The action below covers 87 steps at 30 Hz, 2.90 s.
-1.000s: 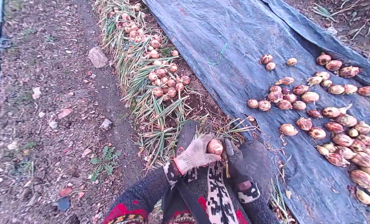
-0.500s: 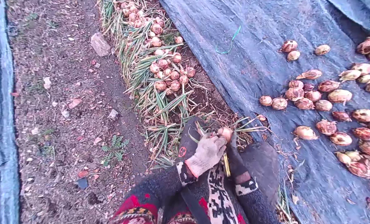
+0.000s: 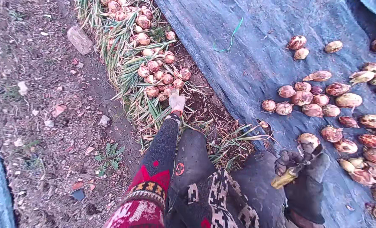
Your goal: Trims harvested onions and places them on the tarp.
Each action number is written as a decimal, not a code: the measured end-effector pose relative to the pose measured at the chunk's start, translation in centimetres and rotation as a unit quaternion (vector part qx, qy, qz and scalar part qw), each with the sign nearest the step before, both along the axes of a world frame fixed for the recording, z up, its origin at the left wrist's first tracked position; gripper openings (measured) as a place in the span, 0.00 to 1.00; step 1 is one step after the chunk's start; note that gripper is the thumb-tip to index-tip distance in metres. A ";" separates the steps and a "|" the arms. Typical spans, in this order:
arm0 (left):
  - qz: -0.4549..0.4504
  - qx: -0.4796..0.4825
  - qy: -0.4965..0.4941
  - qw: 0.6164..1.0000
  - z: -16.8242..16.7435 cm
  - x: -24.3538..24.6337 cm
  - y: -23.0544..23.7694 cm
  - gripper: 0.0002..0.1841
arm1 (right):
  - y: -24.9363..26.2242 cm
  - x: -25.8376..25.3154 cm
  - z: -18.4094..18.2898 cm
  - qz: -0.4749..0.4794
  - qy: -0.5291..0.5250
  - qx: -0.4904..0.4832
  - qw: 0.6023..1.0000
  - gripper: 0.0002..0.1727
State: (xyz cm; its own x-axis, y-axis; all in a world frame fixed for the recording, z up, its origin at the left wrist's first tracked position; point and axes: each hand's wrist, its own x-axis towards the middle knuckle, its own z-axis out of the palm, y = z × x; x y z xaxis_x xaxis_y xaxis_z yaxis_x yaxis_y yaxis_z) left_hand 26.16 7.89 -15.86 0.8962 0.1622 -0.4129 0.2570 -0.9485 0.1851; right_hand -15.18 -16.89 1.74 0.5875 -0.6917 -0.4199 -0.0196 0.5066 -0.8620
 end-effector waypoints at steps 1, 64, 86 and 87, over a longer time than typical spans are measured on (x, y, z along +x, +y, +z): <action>0.020 0.000 0.002 1.000 -1.1 1.2 -0.5 0.34 | 1.1 -0.1 -1.1 0.036 0.077 0.018 0.996 0.33; -0.397 0.149 0.206 0.882 12.7 -13.2 3.2 0.15 | 0.8 -6.2 2.1 -0.065 -0.162 -0.004 0.985 0.32; -0.184 -0.273 0.028 0.944 3.3 -3.5 8.2 0.54 | 12.3 7.4 -7.4 0.299 0.247 -0.104 0.916 0.37; -0.177 -0.344 0.055 0.920 5.2 -5.9 8.2 0.52 | 12.8 8.1 -7.4 0.307 0.241 -0.104 0.915 0.40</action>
State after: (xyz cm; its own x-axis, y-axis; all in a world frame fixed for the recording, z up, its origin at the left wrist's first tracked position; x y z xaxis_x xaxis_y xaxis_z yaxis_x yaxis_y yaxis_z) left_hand 20.23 16.07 -10.66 0.7892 -0.4662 -0.3998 0.0071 -0.6440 0.7650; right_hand -7.03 -4.14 -5.68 0.6733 -0.3884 -0.6291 -0.6488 0.0976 -0.7546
